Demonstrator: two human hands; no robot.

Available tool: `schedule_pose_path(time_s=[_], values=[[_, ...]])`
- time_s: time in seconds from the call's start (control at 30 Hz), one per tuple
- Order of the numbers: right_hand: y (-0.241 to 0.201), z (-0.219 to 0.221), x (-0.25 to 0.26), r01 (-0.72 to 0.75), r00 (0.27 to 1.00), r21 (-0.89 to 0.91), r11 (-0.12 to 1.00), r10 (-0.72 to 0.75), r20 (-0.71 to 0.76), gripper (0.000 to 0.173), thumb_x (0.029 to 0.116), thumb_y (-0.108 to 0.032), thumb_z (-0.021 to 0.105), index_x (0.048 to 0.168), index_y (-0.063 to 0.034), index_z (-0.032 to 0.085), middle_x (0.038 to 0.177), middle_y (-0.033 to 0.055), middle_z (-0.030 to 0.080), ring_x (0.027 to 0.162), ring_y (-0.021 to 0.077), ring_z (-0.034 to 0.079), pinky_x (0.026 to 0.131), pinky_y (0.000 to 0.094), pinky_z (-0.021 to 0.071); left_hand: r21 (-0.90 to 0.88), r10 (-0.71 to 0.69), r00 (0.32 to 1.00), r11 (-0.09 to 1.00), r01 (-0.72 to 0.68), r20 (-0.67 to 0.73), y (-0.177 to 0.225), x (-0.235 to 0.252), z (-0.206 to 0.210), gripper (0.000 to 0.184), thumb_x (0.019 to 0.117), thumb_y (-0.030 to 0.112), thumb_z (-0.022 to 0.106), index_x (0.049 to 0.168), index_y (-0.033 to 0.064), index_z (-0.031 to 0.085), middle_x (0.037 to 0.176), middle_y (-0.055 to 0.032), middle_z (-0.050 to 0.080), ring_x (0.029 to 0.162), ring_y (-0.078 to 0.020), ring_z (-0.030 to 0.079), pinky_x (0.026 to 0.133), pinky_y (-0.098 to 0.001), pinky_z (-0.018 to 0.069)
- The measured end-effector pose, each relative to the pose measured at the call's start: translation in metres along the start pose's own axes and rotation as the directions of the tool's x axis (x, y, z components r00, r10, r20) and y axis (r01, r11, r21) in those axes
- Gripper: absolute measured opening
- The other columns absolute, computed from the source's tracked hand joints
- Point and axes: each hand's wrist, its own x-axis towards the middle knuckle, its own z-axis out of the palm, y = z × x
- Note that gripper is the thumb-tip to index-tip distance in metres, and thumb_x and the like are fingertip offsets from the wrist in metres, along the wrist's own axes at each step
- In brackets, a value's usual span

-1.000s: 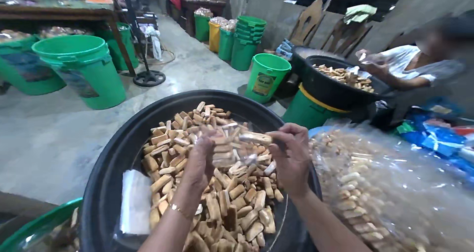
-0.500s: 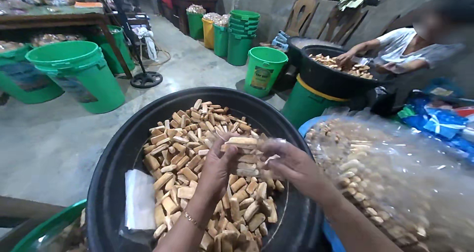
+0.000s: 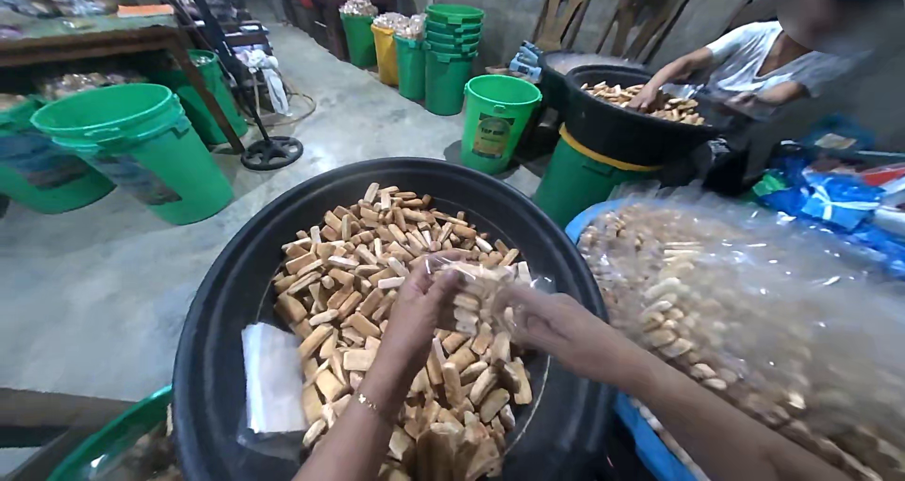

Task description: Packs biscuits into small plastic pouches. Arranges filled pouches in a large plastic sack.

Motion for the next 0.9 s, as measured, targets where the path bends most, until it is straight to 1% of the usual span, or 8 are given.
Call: schedule_pose_path(time_s=[0.07, 0.17, 0.27, 0.37, 0.5, 0.63, 0.7, 0.9], values=[[0.006, 0.012, -0.006, -0.019, 0.976, -0.052, 0.998, 0.007, -0.218, 0.052, 0.0962, -0.005, 0.05, 0.149, -0.0036, 0.047, 0.092, 0.0093, 0.067, 0.066, 0.0127, 0.06, 0.061, 0.0311, 0.0529, -0.07, -0.008, 0.998, 0.998, 0.003, -0.064, -0.002, 0.001, 0.001, 0.032, 0.1092, 0.012, 0.039, 0.138, 0.0009, 0.047, 0.097, -0.0021, 0.067, 0.081, -0.0083, 0.069, 0.073, -0.0274, 0.0604], [0.001, 0.009, -0.009, -0.054, 0.993, -0.077, 0.996, 0.046, -0.105, 0.056, 0.1028, -0.007, 0.046, 0.158, -0.0083, 0.039, 0.124, 0.0193, 0.069, 0.093, 0.0258, 0.07, 0.084, 0.0431, 0.0566, -0.03, 0.024, 0.999, 0.999, -0.025, -0.048, -0.009, -0.002, 0.011, 0.035, 0.108, 0.011, 0.04, 0.142, 0.0022, 0.045, 0.101, -0.0031, 0.068, 0.08, -0.0087, 0.07, 0.071, -0.0274, 0.0616], [0.008, -0.006, -0.017, -0.053, 0.996, 0.227, 0.973, 0.066, -0.053, 0.049, 0.1066, -0.021, 0.043, 0.154, -0.0107, 0.046, 0.102, 0.0046, 0.067, 0.077, 0.005, 0.061, 0.069, 0.0254, 0.0541, -0.01, 0.056, 0.995, 0.998, -0.057, -0.089, -0.014, -0.004, 0.017, 0.032, 0.1064, 0.005, 0.042, 0.138, -0.0007, 0.046, 0.099, -0.0014, 0.069, 0.08, -0.0072, 0.07, 0.071, -0.0257, 0.0614], [0.01, -0.001, -0.027, 0.116, 0.987, 0.424, 0.898, -0.056, -0.151, 0.055, 0.1051, -0.044, 0.05, 0.132, 0.0021, 0.06, 0.131, 0.0059, 0.064, 0.118, 0.0064, 0.061, 0.098, 0.0257, 0.0538, 0.075, 0.093, 0.986, 0.994, -0.083, -0.138, -0.019, -0.011, 0.021, 0.029, 0.1064, 0.009, 0.043, 0.134, 0.0012, 0.05, 0.098, 0.0044, 0.07, 0.077, -0.0014, 0.069, 0.067, -0.0197, 0.0595], [0.002, 0.039, -0.045, 0.151, 0.826, 0.111, 0.982, -0.064, -0.56, 0.015, 0.0929, -0.003, 0.066, 0.093, 0.0112, 0.072, 0.099, 0.0233, 0.072, 0.095, 0.0264, 0.071, 0.089, 0.037, 0.0557, 0.108, 0.044, 0.999, 0.993, -0.046, 0.03, -0.04, -0.027, 0.037, 0.035, 0.1077, 0.018, 0.035, 0.14, 0.0061, 0.043, 0.104, 0.0103, 0.068, 0.082, 0.0007, 0.069, 0.068, -0.0189, 0.0599], [0.017, -0.013, -0.127, 0.191, 0.822, 0.103, 0.976, -0.102, -0.56, 0.024, 0.0991, -0.011, 0.058, 0.088, 0.0086, 0.067, 0.089, 0.0103, 0.068, 0.087, 0.0039, 0.062, 0.08, 0.0186, 0.0496, 0.034, -0.048, 0.995, 0.998, 0.045, 0.087, -0.026, -0.012, 0.013, 0.04, 0.1102, 0.028, 0.01, 0.132, 0.0178, 0.042, 0.093, 0.0156, 0.074, 0.082, -0.0018, 0.071, 0.075, -0.0229, 0.0596], [0.025, -0.046, -0.185, -0.063, 0.824, -0.095, 0.994, -0.002, -0.567, 0.025, 0.1018, -0.013, 0.056, 0.1, 0.0068, 0.072, 0.093, 0.0074, 0.07, 0.086, 0.0, 0.062, 0.081, 0.0144, 0.0507, 0.067, -0.049, 0.999, 0.997, 0.049, -0.001, -0.017, -0.002, 0.003, 0.04, 0.1107, 0.024, 0.011, 0.117, 0.0191, 0.05, 0.084, 0.0168, 0.07, 0.077, 0.0008, 0.068, 0.07, -0.019, 0.0574], [0.068, -0.093, -0.256, -0.446, 0.893, -0.542, 0.712, 0.317, -0.319, 0.016, 0.1001, -0.005, 0.06, 0.105, 0.0041, 0.073, 0.095, 0.0202, 0.072, 0.087, 0.0351, 0.072, 0.081, 0.0489, 0.0576, 0.1, 0.012, 1.0, 0.995, -0.014, 0.017, -0.002, 0.001, 0.008, 0.038, 0.1107, 0.015, 0.016, 0.103, 0.0197, 0.053, 0.073, 0.0155, 0.069, 0.06, 0.0032, 0.064, 0.054, -0.0127, 0.0521]])
